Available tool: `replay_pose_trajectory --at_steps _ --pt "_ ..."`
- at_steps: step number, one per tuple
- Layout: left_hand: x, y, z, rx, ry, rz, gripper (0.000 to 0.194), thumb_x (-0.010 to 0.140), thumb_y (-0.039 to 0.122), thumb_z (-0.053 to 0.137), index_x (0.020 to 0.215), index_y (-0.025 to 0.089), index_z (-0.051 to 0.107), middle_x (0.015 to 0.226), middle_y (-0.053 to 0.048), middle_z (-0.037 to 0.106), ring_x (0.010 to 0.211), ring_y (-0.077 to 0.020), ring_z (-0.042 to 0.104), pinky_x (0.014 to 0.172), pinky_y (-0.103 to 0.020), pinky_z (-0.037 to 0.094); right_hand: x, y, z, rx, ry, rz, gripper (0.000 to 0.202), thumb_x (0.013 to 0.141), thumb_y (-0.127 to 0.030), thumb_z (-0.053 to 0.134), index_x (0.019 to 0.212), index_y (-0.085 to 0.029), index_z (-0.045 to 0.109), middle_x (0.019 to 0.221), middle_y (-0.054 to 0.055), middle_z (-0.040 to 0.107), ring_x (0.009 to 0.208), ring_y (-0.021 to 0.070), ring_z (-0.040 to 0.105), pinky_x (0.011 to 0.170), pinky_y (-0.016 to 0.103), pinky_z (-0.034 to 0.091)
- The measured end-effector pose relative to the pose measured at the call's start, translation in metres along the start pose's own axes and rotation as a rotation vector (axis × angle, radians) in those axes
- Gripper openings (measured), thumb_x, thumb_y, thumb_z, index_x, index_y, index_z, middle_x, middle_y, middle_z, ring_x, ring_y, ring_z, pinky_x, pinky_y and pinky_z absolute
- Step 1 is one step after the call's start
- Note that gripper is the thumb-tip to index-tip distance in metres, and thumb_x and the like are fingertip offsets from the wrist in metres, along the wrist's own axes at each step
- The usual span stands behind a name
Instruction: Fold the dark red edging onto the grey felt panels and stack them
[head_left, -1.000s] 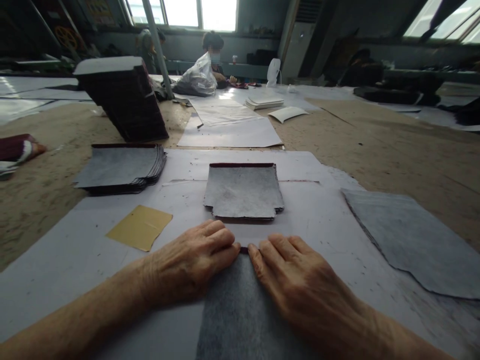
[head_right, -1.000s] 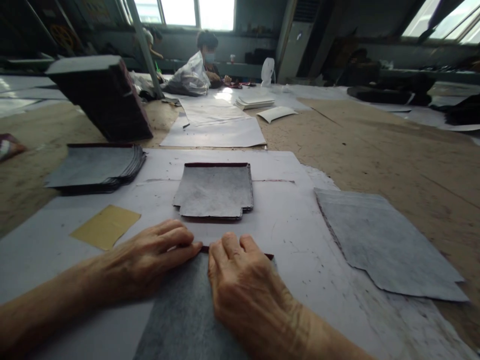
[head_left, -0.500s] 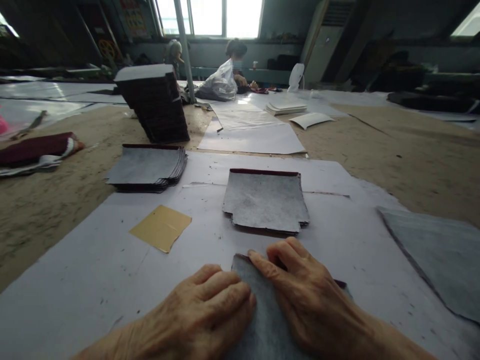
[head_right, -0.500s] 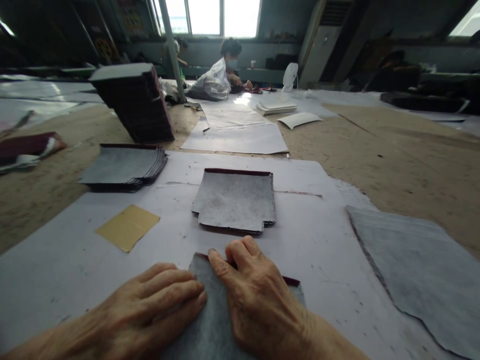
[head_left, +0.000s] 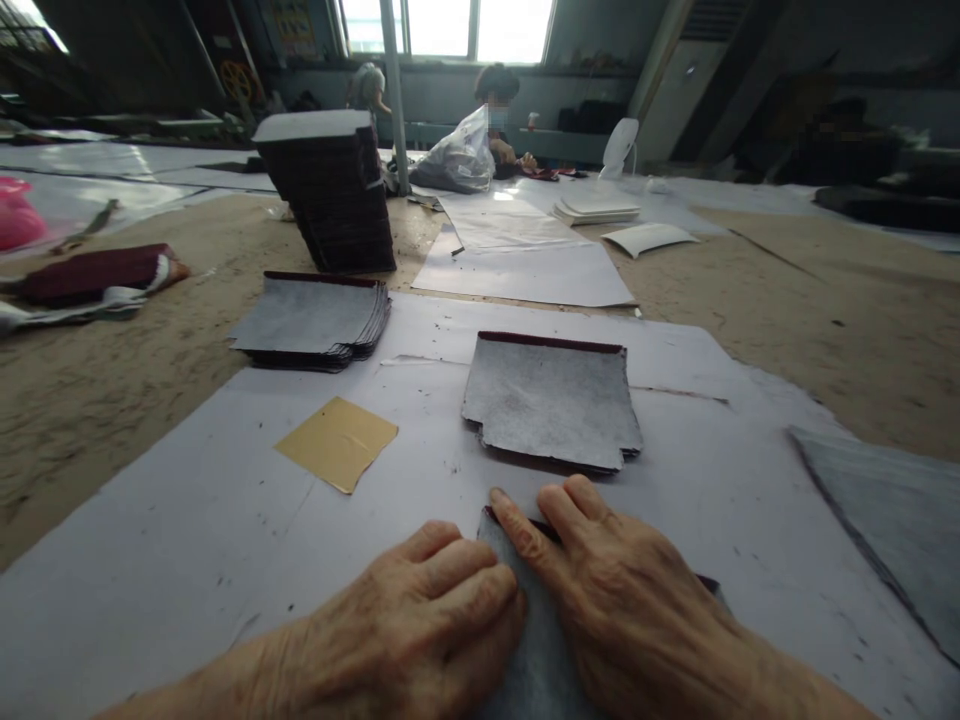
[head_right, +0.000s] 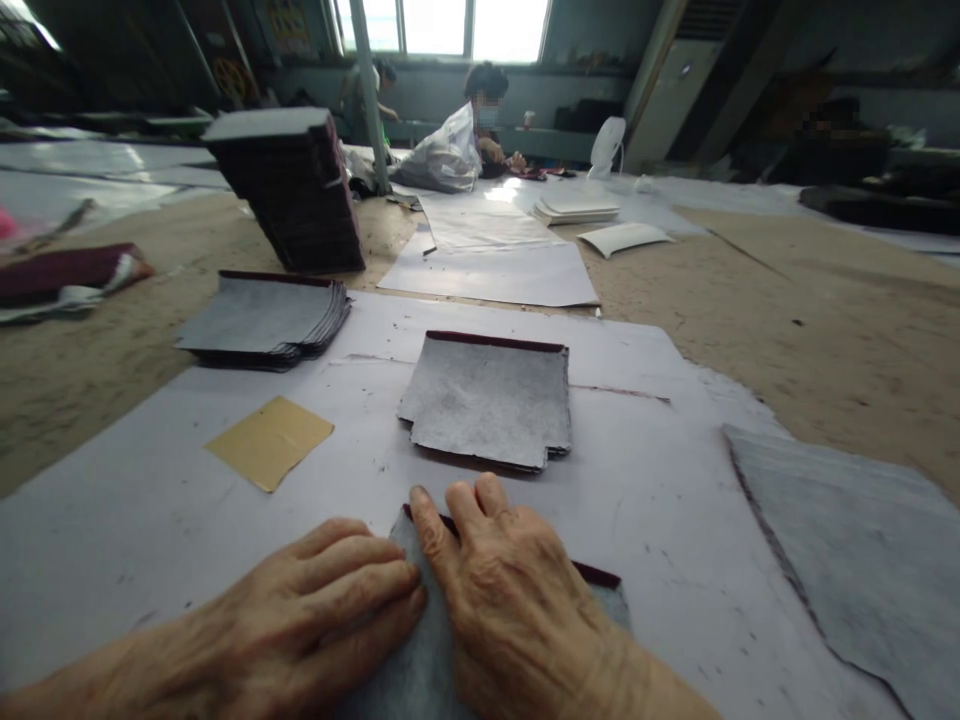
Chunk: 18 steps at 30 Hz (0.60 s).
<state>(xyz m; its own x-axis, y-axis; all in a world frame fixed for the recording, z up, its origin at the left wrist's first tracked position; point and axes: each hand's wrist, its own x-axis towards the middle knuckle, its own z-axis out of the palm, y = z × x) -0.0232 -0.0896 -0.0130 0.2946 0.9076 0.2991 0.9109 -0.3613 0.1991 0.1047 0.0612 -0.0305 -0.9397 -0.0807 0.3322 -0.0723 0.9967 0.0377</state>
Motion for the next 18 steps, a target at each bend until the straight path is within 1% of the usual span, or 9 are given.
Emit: replay_pose_trajectory --at_steps 2,5,7,9,11,14,15,16,18 --pt "0.000 0.000 0.002 -0.002 0.026 -0.007 0.024 0.088 0.018 0.034 0.097 0.013 0.056 0.081 -0.010 0.060 0.084 -0.0205 0.056 0.080 -0.035 0.046 0.000 -0.002 0.000 -0.051 0.005 -0.014 0.057 0.059 -0.006 0.037 0.113 -0.009 0.056 0.092 0.014 0.062 0.082 0.0281 0.057 0.054 0.036 0.056" --pt "0.000 -0.002 0.003 -0.014 0.051 -0.003 0.027 0.088 0.016 0.032 0.098 0.013 0.056 0.083 -0.010 0.061 0.086 -0.0204 0.056 0.082 -0.036 0.046 -0.006 -0.006 0.005 -0.109 -0.017 -0.019 0.060 0.063 -0.005 0.035 0.121 -0.010 0.049 0.107 0.012 0.060 0.094 0.0266 0.057 0.064 0.034 0.056" --pt "0.001 -0.002 0.003 -0.027 0.049 -0.003 0.027 0.086 0.014 0.033 0.098 0.011 0.056 0.086 -0.011 0.061 0.086 -0.0208 0.056 0.082 -0.037 0.046 -0.011 -0.012 0.011 -0.151 -0.030 -0.008 0.062 0.068 -0.007 0.036 0.130 -0.009 0.039 0.119 0.014 0.054 0.103 0.0285 0.053 0.075 0.038 0.053" --pt "0.001 -0.002 0.002 -0.038 0.033 -0.011 0.028 0.082 0.012 0.035 0.100 0.009 0.057 0.088 -0.012 0.062 0.085 -0.0214 0.056 0.081 -0.037 0.047 -0.008 -0.018 0.012 -0.185 -0.033 0.001 0.061 0.071 -0.009 0.036 0.132 -0.005 0.034 0.122 0.018 0.050 0.107 0.0319 0.050 0.080 0.043 0.050" --pt "0.000 0.000 0.000 -0.044 0.015 -0.012 0.032 0.079 0.010 0.037 0.104 0.009 0.056 0.088 -0.012 0.062 0.084 -0.0213 0.057 0.081 -0.037 0.048 0.002 -0.019 0.006 -0.171 -0.093 0.009 0.058 0.073 -0.008 0.036 0.130 -0.003 0.037 0.115 0.020 0.053 0.103 0.0317 0.052 0.081 0.045 0.048" --pt "-0.003 0.001 0.000 -0.016 0.028 0.017 0.037 0.076 0.006 0.039 0.109 0.011 0.055 0.094 -0.011 0.062 0.090 -0.0200 0.056 0.082 -0.033 0.048 0.016 -0.006 -0.015 0.009 -0.325 0.032 0.045 0.071 -0.009 0.042 0.115 -0.011 0.052 0.091 0.012 0.060 0.075 0.0230 0.059 0.065 0.035 0.050" --pt "-0.004 0.001 0.001 0.005 0.040 0.023 0.037 0.077 0.005 0.039 0.110 0.011 0.055 0.098 -0.011 0.062 0.092 -0.0196 0.055 0.083 -0.031 0.048 0.014 0.001 -0.023 0.084 -0.354 0.084 0.039 0.070 -0.009 0.043 0.107 -0.013 0.056 0.085 0.009 0.060 0.069 0.0197 0.058 0.060 0.032 0.049" --pt "-0.005 0.000 0.003 0.024 0.057 0.029 0.036 0.078 0.005 0.039 0.110 0.011 0.055 0.100 -0.011 0.061 0.094 -0.0192 0.055 0.084 -0.030 0.047 0.009 0.009 -0.030 0.142 -0.325 0.162 0.034 0.070 -0.009 0.044 0.100 -0.015 0.059 0.083 0.007 0.059 0.066 0.0174 0.056 0.059 0.029 0.048" --pt "-0.006 -0.001 0.008 0.037 0.104 0.034 0.034 0.082 0.006 0.036 0.108 0.011 0.056 0.101 -0.011 0.060 0.096 -0.0190 0.054 0.083 -0.028 0.047 -0.014 0.023 -0.040 0.181 -0.148 0.373 0.028 0.073 -0.007 0.043 0.094 -0.015 0.061 0.084 0.007 0.058 0.071 0.0157 0.055 0.064 0.027 0.047"
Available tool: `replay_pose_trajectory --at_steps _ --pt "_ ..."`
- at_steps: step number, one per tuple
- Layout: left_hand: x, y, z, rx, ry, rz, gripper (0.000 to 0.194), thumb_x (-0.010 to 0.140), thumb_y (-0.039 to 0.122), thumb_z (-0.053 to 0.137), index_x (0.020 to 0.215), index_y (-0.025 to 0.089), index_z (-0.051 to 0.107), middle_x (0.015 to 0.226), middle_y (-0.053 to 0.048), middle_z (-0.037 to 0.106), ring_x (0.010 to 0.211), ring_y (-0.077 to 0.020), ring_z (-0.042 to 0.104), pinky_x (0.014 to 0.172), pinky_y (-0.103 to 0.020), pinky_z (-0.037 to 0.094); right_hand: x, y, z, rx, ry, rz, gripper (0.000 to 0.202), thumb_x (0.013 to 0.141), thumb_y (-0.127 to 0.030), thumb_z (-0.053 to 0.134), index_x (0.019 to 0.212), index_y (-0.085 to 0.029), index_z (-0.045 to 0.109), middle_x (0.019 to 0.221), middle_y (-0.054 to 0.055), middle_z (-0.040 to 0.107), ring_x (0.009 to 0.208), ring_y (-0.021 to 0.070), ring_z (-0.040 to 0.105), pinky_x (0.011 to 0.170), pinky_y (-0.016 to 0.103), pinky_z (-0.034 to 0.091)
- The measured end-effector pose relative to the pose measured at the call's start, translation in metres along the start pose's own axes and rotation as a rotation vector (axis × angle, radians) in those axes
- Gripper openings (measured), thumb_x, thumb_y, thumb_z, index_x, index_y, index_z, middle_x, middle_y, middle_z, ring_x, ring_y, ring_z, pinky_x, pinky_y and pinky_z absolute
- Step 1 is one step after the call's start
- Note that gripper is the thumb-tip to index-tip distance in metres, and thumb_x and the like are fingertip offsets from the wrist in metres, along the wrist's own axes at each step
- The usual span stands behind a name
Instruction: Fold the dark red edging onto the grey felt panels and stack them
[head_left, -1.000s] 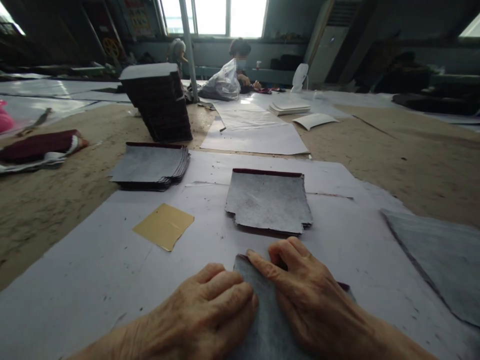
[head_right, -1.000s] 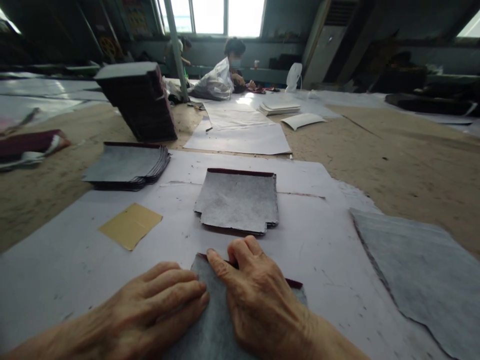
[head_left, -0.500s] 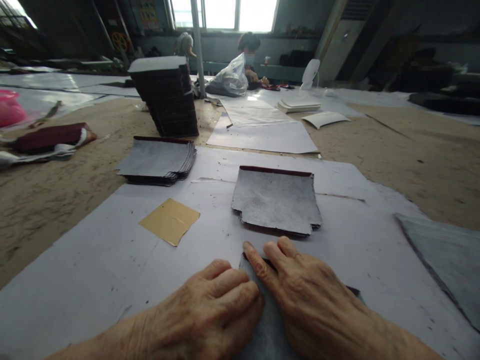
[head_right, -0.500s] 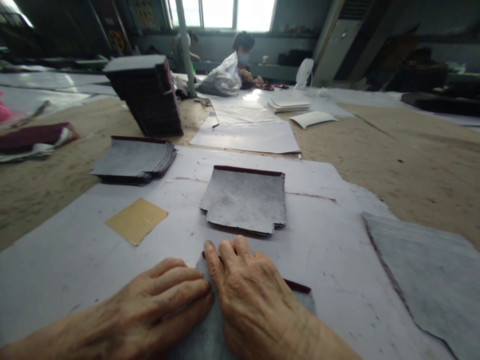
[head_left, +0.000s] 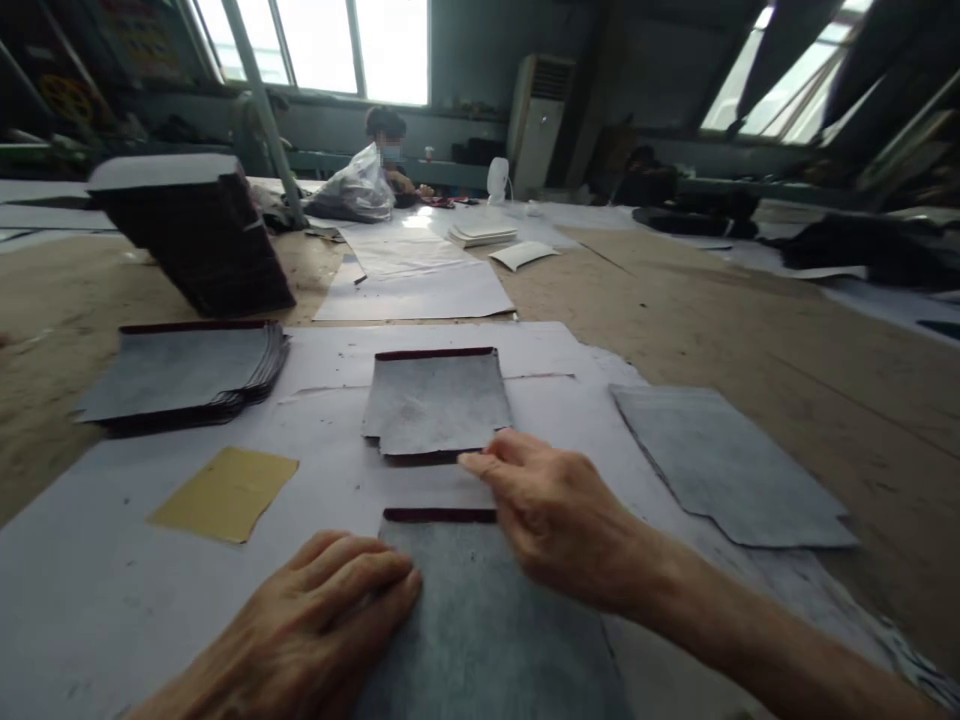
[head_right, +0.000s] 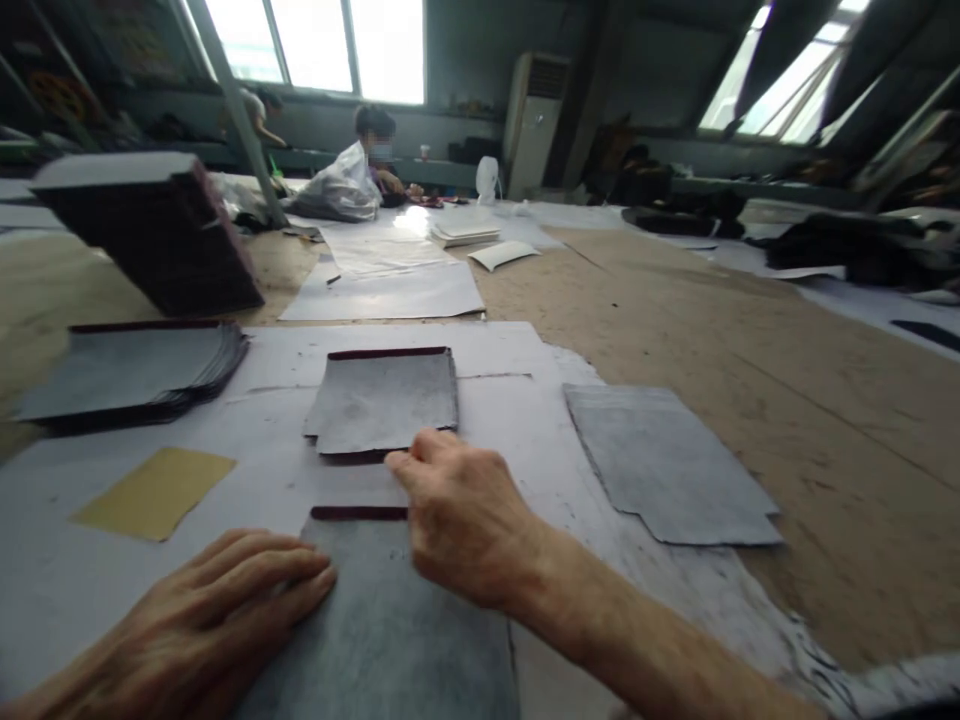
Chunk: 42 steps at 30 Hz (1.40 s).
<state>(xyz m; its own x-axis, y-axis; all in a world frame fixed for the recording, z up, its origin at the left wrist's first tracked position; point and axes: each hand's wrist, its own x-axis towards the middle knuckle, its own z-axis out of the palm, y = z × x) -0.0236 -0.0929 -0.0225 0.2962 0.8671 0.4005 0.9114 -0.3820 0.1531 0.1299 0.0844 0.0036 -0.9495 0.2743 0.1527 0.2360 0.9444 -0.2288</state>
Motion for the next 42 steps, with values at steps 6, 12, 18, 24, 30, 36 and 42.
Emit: replay_pose_trajectory --at_steps 6,12,18,24,30,36,42 --pt "-0.007 0.002 0.008 -0.020 0.086 -0.089 0.032 0.086 0.011 0.035 0.109 0.016 0.055 0.107 -0.011 0.055 0.095 -0.0184 0.054 0.079 -0.028 0.049 -0.060 0.036 0.002 0.185 0.110 0.336 0.023 0.071 -0.018 0.062 0.094 -0.015 0.062 0.093 0.006 0.057 0.089 0.0190 0.052 0.081 0.032 0.042" --pt "0.019 0.005 0.008 0.035 0.013 -0.107 0.036 0.083 0.016 0.046 0.119 0.016 0.046 0.116 -0.011 0.049 0.104 -0.0200 0.049 0.084 -0.030 0.047 -0.056 0.033 -0.002 0.308 0.035 0.409 0.015 0.066 -0.013 0.062 0.078 -0.017 0.056 0.086 0.002 0.054 0.082 0.0161 0.050 0.074 0.029 0.040" --pt "0.088 0.019 0.040 -0.124 0.004 -0.193 0.024 0.079 0.019 0.050 0.103 0.016 0.052 0.098 -0.009 0.057 0.089 -0.0225 0.053 0.078 -0.041 0.047 -0.059 0.031 0.009 0.444 0.118 0.424 0.016 0.063 -0.008 0.057 0.070 -0.018 0.048 0.071 -0.002 0.053 0.068 0.0121 0.049 0.064 0.025 0.039" --pt "0.104 0.017 0.060 -0.272 0.042 -0.298 0.009 0.077 0.014 0.054 0.084 0.017 0.057 0.078 -0.003 0.057 0.073 -0.0168 0.053 0.067 -0.032 0.045 -0.063 0.033 0.016 0.704 0.179 0.347 0.036 0.067 -0.005 0.051 0.100 -0.017 0.050 0.074 -0.004 0.060 0.065 0.0097 0.055 0.066 0.022 0.043" --pt "0.097 0.016 0.062 -0.227 0.187 -0.250 0.015 0.076 0.010 0.054 0.089 0.016 0.057 0.081 -0.003 0.057 0.076 -0.0157 0.053 0.068 -0.030 0.043 -0.061 0.030 0.014 0.680 0.179 0.488 0.035 0.065 -0.006 0.051 0.099 -0.016 0.053 0.074 -0.002 0.064 0.063 0.0110 0.056 0.064 0.024 0.044" --pt "0.097 0.020 0.062 -0.090 0.278 -0.024 0.018 0.078 0.007 0.050 0.090 0.017 0.060 0.080 -0.004 0.061 0.069 -0.0148 0.052 0.066 -0.032 0.037 -0.057 0.030 0.013 0.898 0.212 0.570 0.036 0.063 -0.010 0.054 0.098 -0.015 0.050 0.068 -0.003 0.062 0.059 0.0104 0.055 0.056 0.022 0.043" --pt "0.097 0.017 0.063 -0.128 0.272 -0.002 0.019 0.077 0.006 0.051 0.092 0.016 0.059 0.081 -0.004 0.062 0.069 -0.0143 0.052 0.065 -0.032 0.036 -0.057 0.032 0.012 1.109 0.215 0.574 0.039 0.060 -0.011 0.057 0.099 -0.015 0.049 0.068 -0.003 0.060 0.059 0.0090 0.054 0.056 0.021 0.042"
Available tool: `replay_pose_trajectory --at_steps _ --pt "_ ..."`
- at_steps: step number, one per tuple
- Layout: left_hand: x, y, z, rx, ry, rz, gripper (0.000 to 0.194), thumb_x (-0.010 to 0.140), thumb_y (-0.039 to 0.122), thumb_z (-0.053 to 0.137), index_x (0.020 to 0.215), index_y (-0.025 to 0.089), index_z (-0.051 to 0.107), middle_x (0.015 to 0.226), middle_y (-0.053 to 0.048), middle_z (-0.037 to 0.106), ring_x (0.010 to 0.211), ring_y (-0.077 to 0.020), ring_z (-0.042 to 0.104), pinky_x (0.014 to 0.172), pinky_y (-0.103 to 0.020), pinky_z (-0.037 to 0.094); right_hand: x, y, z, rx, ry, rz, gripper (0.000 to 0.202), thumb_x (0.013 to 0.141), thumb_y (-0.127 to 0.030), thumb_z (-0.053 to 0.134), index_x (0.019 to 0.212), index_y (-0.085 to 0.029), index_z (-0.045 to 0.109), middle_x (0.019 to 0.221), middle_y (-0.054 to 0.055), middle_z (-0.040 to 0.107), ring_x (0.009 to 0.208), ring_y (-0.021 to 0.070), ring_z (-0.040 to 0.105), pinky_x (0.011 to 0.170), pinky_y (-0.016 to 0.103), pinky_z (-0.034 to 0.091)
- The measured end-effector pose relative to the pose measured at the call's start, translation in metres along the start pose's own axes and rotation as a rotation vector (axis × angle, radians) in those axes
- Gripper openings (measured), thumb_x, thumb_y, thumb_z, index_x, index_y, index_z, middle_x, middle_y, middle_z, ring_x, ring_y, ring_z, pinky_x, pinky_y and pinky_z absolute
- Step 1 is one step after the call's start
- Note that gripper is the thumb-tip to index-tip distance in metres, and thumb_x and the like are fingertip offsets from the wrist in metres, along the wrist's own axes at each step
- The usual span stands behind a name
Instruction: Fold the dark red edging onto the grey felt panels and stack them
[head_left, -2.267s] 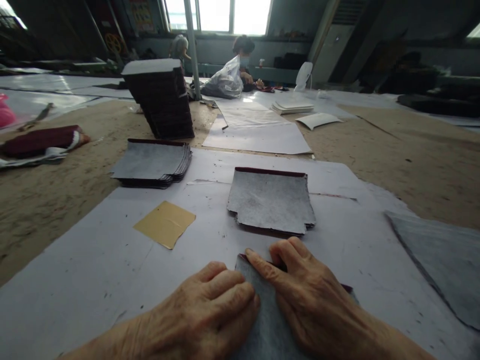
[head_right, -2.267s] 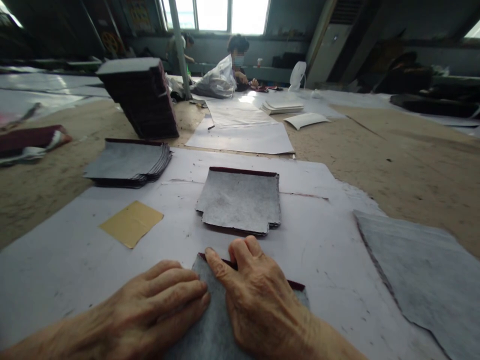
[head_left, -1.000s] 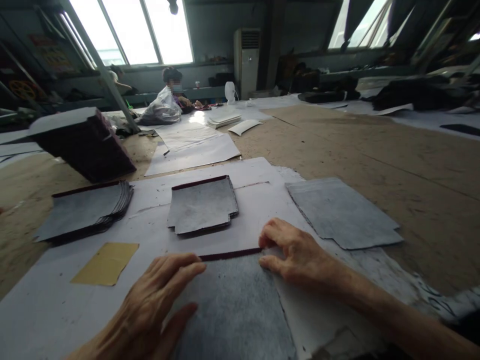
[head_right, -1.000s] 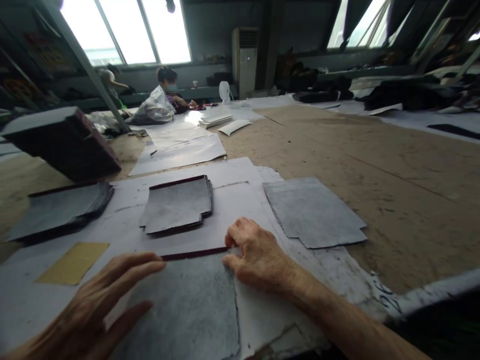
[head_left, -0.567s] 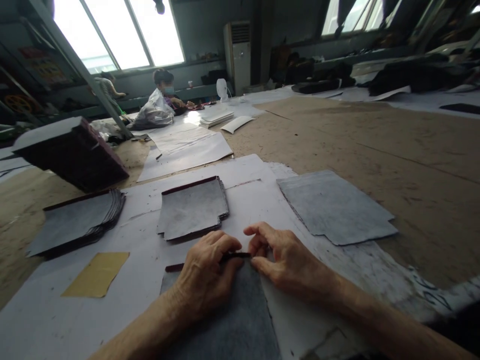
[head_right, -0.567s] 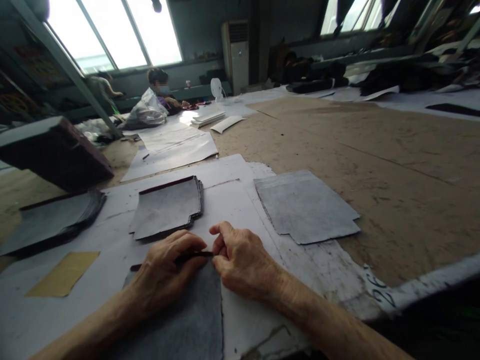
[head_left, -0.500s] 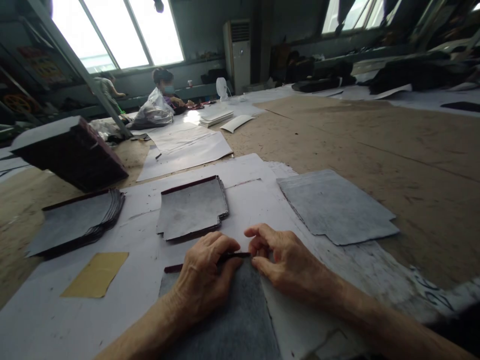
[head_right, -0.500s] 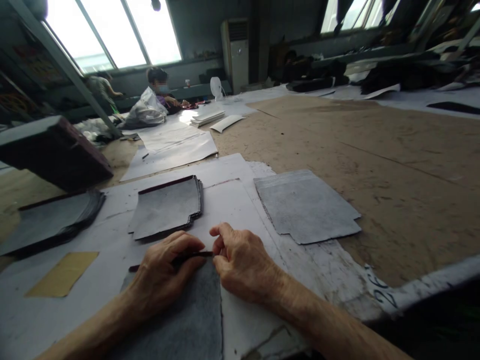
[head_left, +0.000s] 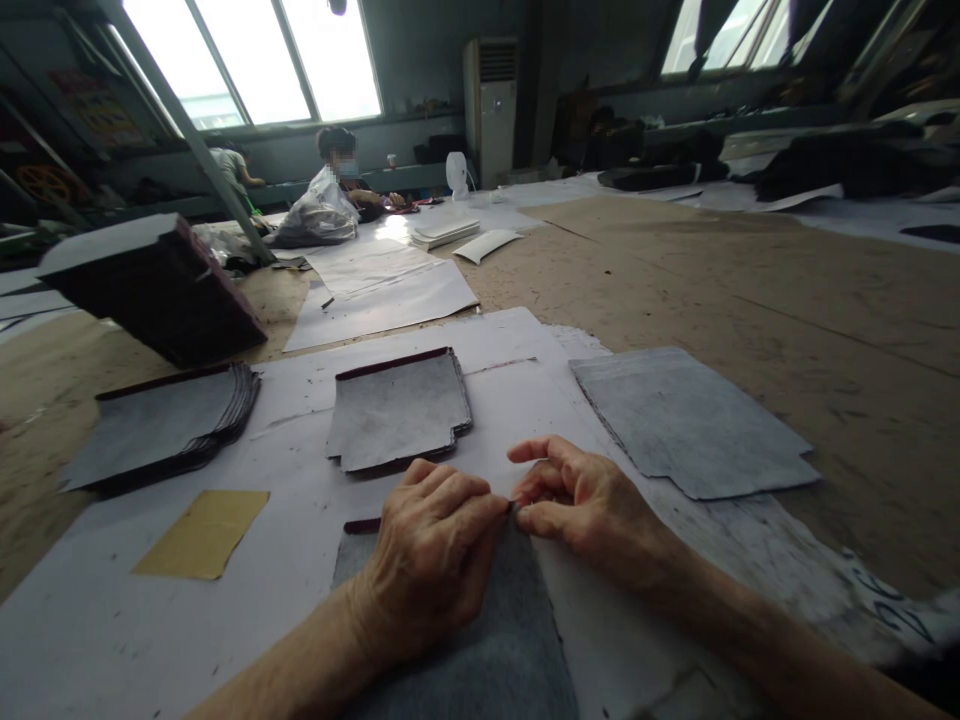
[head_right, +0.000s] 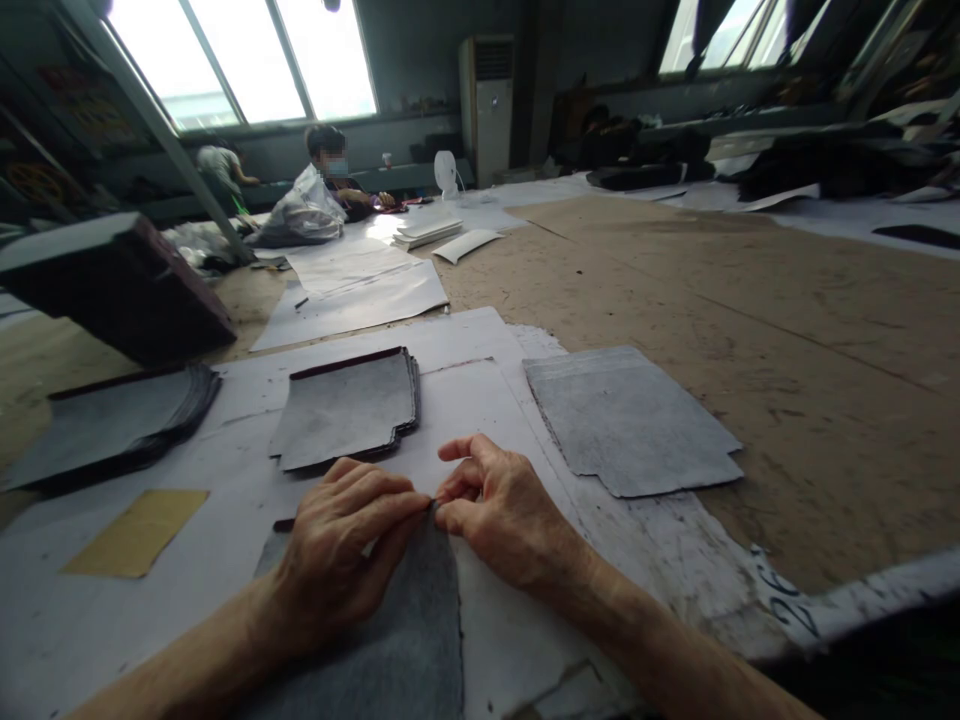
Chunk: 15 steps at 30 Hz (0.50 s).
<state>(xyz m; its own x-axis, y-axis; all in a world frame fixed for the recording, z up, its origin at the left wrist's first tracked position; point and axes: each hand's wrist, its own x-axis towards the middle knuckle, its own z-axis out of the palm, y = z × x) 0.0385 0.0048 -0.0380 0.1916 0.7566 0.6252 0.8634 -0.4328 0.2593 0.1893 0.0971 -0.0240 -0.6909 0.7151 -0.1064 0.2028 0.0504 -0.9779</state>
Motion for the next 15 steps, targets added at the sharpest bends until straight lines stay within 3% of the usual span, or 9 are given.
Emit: replay_pose_trajectory --at_steps 10,15 --pt "0.0050 0.0069 0.0013 0.132 0.000 0.126 0.016 0.076 0.005 0.044 0.080 0.011 0.059 0.070 -0.007 0.059 0.063 -0.0162 0.048 0.061 -0.034 0.034 -0.0020 -0.0002 0.0034 -0.123 -0.004 -0.091 0.036 0.060 -0.008 0.051 0.095 -0.015 0.050 0.064 -0.004 0.059 0.056 0.0092 0.053 0.054 0.021 0.043" --pt "0.0039 0.0066 0.0029 0.171 0.019 0.103 0.015 0.076 0.007 0.043 0.074 0.013 0.057 0.071 -0.007 0.057 0.064 -0.0167 0.046 0.062 -0.034 0.034 -0.0027 -0.0018 0.0039 -0.105 -0.020 -0.082 0.032 0.061 -0.010 0.051 0.093 -0.015 0.049 0.063 -0.004 0.058 0.054 0.0082 0.051 0.052 0.020 0.042"
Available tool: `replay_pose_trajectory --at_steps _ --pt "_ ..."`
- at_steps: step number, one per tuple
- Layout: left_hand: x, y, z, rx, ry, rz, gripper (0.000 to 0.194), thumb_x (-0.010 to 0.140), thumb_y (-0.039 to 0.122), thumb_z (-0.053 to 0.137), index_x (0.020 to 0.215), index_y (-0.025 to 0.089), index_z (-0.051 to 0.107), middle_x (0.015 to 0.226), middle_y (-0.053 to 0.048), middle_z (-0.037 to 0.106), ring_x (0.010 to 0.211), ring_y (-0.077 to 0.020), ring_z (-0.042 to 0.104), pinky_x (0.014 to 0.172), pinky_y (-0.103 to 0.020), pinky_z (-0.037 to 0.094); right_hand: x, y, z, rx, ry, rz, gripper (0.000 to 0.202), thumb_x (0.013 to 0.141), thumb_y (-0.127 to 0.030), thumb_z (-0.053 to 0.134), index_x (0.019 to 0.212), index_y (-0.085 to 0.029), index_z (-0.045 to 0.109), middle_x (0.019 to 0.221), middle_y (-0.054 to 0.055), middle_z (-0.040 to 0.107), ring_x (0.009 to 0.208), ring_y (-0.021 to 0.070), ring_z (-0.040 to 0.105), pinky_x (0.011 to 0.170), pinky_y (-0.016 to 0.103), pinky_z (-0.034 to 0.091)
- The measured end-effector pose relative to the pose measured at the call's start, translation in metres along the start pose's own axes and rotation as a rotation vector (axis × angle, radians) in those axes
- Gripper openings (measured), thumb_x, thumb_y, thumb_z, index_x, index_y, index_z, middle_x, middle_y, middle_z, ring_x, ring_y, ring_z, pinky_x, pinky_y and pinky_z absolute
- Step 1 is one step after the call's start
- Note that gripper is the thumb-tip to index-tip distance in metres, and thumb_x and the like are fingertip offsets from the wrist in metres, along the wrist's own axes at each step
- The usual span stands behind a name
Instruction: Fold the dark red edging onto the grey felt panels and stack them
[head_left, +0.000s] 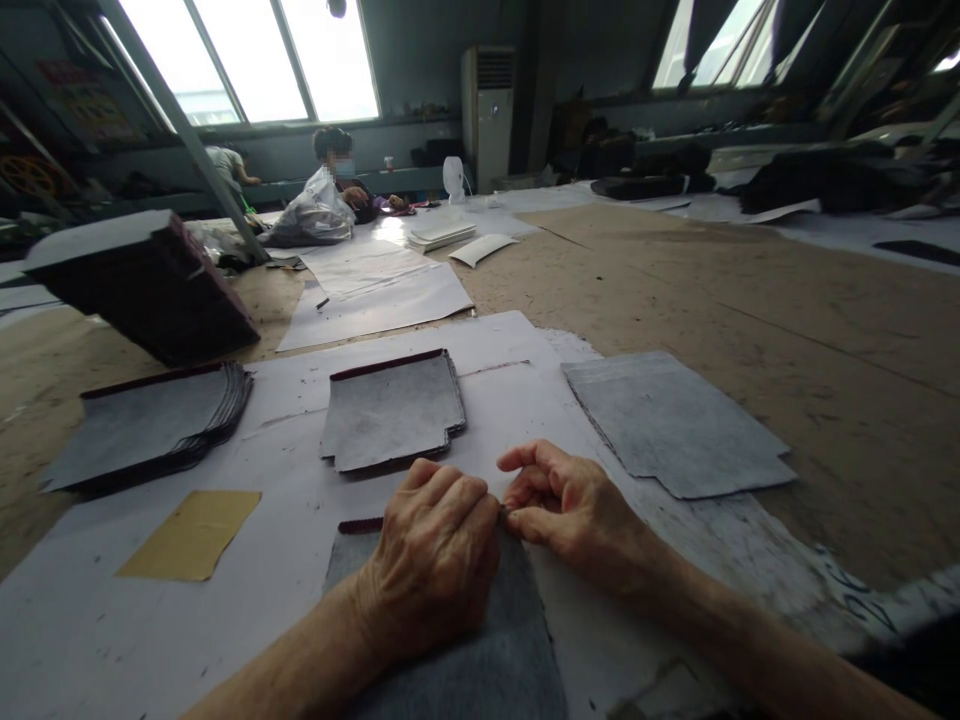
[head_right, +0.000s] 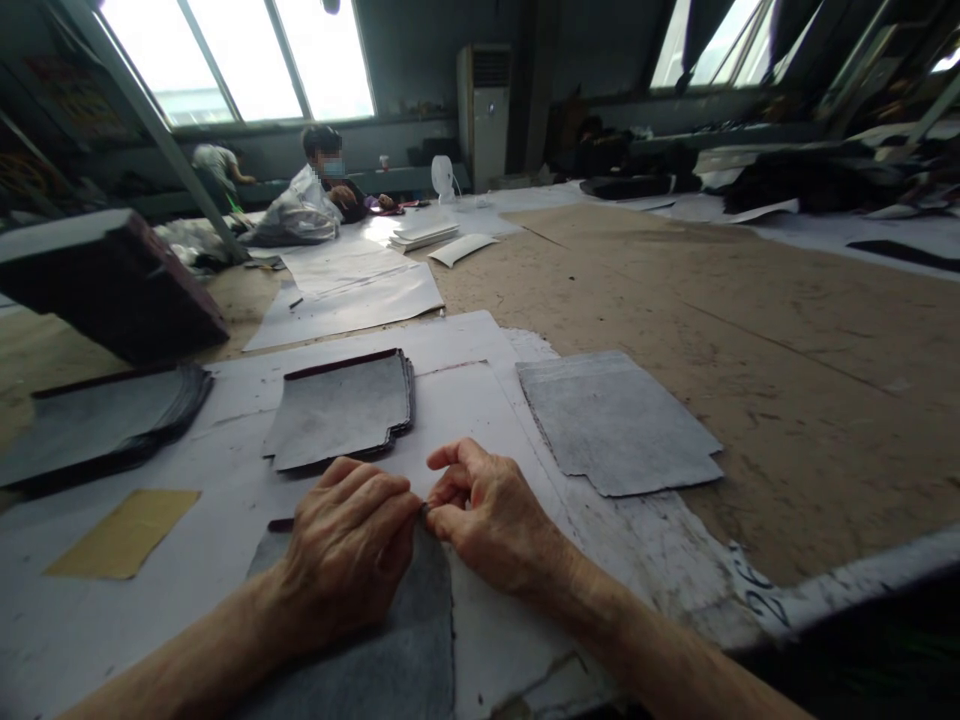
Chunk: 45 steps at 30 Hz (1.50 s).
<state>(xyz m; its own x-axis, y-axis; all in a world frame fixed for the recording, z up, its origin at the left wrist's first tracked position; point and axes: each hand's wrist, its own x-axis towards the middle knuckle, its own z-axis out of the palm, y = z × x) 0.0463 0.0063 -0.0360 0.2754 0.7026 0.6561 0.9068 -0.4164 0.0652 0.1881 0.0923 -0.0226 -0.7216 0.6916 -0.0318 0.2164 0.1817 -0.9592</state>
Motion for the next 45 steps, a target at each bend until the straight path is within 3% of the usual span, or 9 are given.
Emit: replay_pose_trajectory --at_steps 9,16,19,26,33,45 --pt "0.003 -0.002 0.002 -0.027 0.002 -0.138 0.015 0.077 0.010 0.044 0.070 0.014 0.057 0.071 -0.006 0.057 0.066 -0.0172 0.049 0.065 -0.034 0.035 -0.001 0.004 0.001 -0.246 0.064 -0.119 0.025 0.066 -0.008 0.049 0.090 -0.016 0.048 0.063 -0.005 0.057 0.049 0.0077 0.046 0.051 0.021 0.039" --pt "0.008 -0.013 -0.005 -0.514 -0.172 -0.514 0.014 0.075 0.015 0.049 0.080 0.016 0.062 0.074 -0.002 0.060 0.070 -0.0142 0.055 0.069 -0.029 0.042 -0.003 0.004 0.002 -0.286 0.123 -0.084 0.027 0.067 -0.008 0.051 0.092 -0.016 0.048 0.067 -0.004 0.060 0.050 0.0079 0.047 0.052 0.021 0.039" --pt "0.010 -0.014 -0.009 -0.637 -0.223 -0.592 0.021 0.072 0.015 0.045 0.080 0.017 0.064 0.075 -0.001 0.061 0.070 -0.0140 0.056 0.067 -0.027 0.043 -0.003 0.005 0.002 -0.293 0.127 -0.096 0.027 0.068 -0.008 0.051 0.093 -0.017 0.048 0.068 -0.004 0.060 0.049 0.0077 0.047 0.051 0.021 0.040" --pt "0.014 -0.016 -0.008 -0.665 -0.270 -0.607 0.022 0.081 0.023 0.047 0.075 0.017 0.068 0.072 -0.002 0.062 0.066 -0.0124 0.056 0.064 -0.024 0.044 -0.007 0.008 0.003 -0.343 0.216 -0.260 0.024 0.070 -0.010 0.051 0.093 -0.017 0.047 0.070 -0.002 0.061 0.048 0.0072 0.048 0.048 0.019 0.041" --pt "0.011 -0.019 -0.004 -0.716 -0.277 -0.651 0.019 0.081 0.025 0.054 0.070 0.017 0.068 0.068 0.000 0.061 0.061 -0.0104 0.055 0.058 -0.021 0.042 -0.010 0.009 0.005 -0.391 0.303 -0.395 0.022 0.072 -0.009 0.050 0.093 -0.017 0.047 0.072 -0.001 0.062 0.050 0.0074 0.051 0.050 0.019 0.045" --pt "0.011 -0.013 -0.003 -0.635 -0.259 -0.634 0.012 0.076 0.014 0.060 0.068 0.019 0.066 0.069 0.003 0.064 0.068 -0.0118 0.057 0.070 -0.026 0.042 -0.011 0.011 0.004 -0.357 0.281 -0.270 0.023 0.071 -0.009 0.050 0.092 -0.017 0.047 0.070 -0.002 0.064 0.051 0.0085 0.054 0.051 0.021 0.044"
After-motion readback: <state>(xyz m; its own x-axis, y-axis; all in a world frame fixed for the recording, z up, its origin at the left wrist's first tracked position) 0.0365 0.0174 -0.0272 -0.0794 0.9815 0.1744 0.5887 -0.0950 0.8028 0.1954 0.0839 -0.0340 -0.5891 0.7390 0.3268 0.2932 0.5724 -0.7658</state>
